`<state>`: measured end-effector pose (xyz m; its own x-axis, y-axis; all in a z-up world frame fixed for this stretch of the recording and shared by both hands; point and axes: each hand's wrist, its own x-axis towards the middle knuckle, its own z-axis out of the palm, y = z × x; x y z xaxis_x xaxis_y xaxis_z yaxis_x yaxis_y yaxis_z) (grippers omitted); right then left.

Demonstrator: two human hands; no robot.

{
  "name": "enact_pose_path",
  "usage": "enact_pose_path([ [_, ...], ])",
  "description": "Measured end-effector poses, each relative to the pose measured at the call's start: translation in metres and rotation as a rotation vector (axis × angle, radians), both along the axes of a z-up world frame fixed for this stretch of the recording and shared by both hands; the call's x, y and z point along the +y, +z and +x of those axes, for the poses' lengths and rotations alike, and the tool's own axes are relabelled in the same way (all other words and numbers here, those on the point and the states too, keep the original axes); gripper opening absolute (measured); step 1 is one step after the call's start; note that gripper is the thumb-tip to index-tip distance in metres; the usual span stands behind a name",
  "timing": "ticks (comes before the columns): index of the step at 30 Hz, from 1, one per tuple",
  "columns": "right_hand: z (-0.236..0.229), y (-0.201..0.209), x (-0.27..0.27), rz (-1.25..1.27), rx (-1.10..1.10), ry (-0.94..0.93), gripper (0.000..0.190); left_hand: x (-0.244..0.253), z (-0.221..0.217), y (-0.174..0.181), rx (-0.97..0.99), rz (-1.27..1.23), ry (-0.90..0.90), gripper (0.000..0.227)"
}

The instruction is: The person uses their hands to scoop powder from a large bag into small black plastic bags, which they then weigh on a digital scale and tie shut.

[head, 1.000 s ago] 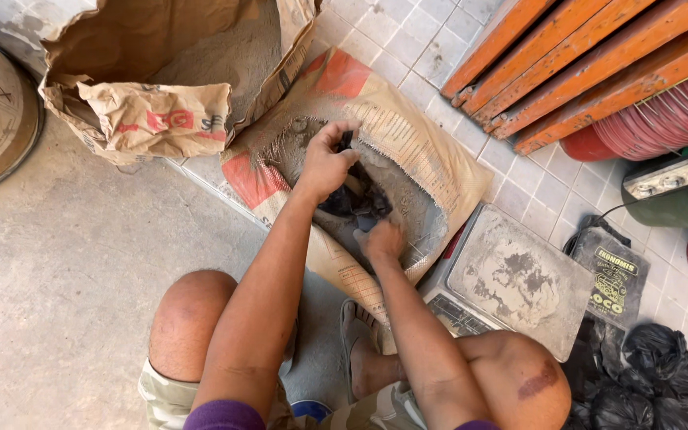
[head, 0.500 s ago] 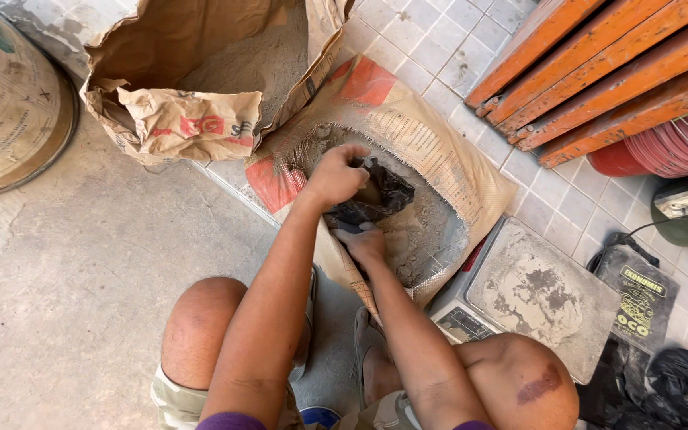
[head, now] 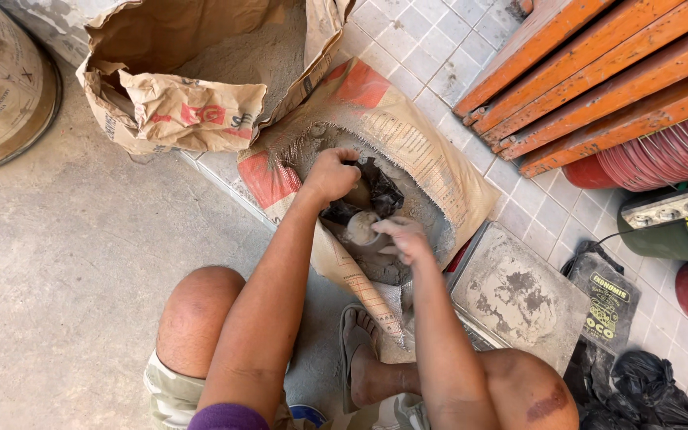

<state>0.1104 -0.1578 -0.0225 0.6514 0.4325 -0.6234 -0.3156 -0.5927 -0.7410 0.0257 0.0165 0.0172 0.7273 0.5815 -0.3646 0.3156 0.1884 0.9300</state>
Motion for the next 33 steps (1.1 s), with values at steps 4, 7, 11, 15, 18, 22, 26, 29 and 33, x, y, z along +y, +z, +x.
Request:
enact_pose_path([
  [4,0.019,0.036,0.0,-0.008,-0.106,0.049,0.058,-0.003,0.008,-0.013,0.01,-0.042,0.134,0.045],
  [7,0.01,0.059,0.023,0.003,-0.353,-0.014,0.056,-0.002,0.005,-0.01,-0.022,-0.095,0.135,0.045],
  [11,0.007,0.014,0.056,0.127,-1.056,0.041,0.072,0.001,0.013,-0.024,-0.081,-0.163,0.138,0.05],
  [15,-0.005,-0.013,0.062,0.339,-1.698,0.231,0.075,-0.001,0.007,-0.024,-0.135,-0.204,0.142,0.053],
  [18,0.002,-0.02,0.06,0.389,-1.711,0.19,0.076,0.003,0.02,-0.041,-0.146,-0.232,0.266,0.053],
  [22,0.016,-0.016,0.049,0.293,-0.881,-0.179,0.068,-0.004,0.019,-0.032,-0.131,-0.231,0.299,0.051],
  [26,0.057,0.002,0.012,0.459,0.092,-0.34,0.04,0.0,0.024,-0.039,-0.097,-0.224,0.359,0.045],
  [29,0.048,0.039,-0.012,0.348,0.232,-0.223,0.037,0.002,0.025,-0.044,-0.083,-0.218,0.418,0.043],
  [33,0.041,0.013,-0.038,-0.062,-0.049,0.059,0.039,-0.012,0.043,-0.047,-0.085,-0.164,0.378,0.041],
])
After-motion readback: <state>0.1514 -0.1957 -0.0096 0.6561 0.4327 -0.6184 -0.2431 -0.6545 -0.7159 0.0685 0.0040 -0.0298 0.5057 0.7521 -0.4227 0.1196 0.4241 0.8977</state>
